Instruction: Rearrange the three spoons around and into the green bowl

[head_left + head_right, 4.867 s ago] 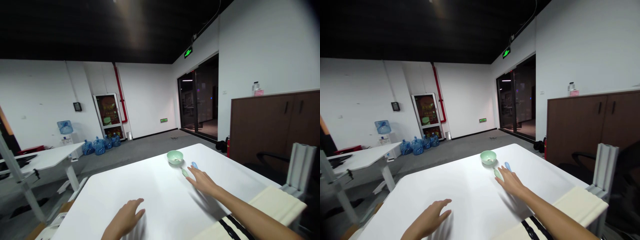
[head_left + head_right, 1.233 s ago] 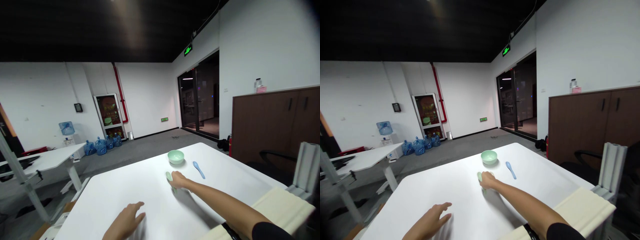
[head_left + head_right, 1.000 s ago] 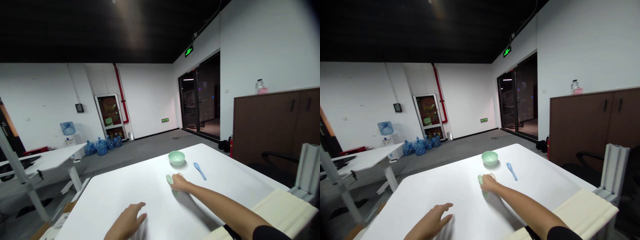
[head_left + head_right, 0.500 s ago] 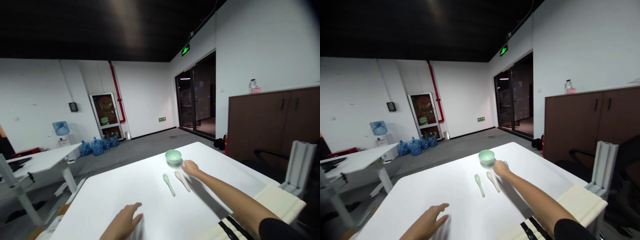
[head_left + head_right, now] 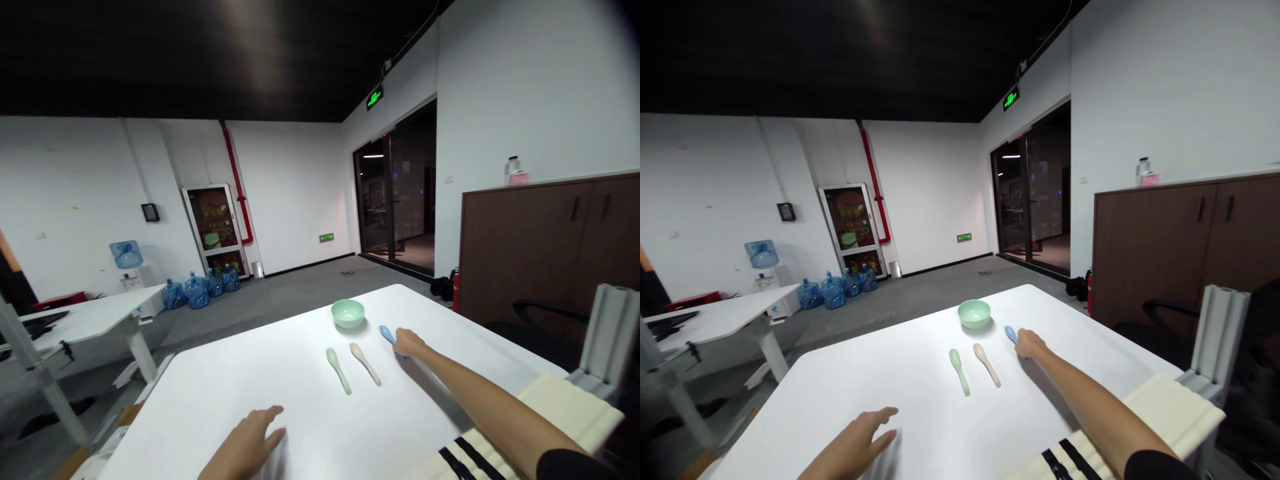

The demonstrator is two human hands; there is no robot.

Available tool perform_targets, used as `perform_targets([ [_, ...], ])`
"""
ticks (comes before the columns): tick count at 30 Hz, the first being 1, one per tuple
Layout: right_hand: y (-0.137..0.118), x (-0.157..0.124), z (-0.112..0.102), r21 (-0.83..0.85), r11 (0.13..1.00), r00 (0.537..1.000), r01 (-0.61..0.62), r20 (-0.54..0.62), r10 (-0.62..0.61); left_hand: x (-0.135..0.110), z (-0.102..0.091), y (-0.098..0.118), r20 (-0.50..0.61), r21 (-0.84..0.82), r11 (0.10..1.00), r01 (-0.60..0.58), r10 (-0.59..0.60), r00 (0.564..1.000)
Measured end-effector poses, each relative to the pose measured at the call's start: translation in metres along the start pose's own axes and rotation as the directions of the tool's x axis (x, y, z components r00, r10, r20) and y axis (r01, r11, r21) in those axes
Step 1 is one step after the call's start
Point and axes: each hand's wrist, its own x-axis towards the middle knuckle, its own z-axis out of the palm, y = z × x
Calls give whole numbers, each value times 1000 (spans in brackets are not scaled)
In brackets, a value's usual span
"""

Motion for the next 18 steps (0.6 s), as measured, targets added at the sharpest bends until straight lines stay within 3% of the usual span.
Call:
perform_targets([
  [5, 3, -5, -8, -17, 999, 994, 35, 104, -33, 0, 1, -2, -12, 0, 1000, -4, 4, 1000],
  [18, 1, -10, -8, -44, 997, 996, 66, 57, -64, -3, -3, 2, 7, 15, 1000, 7, -7, 1000],
])
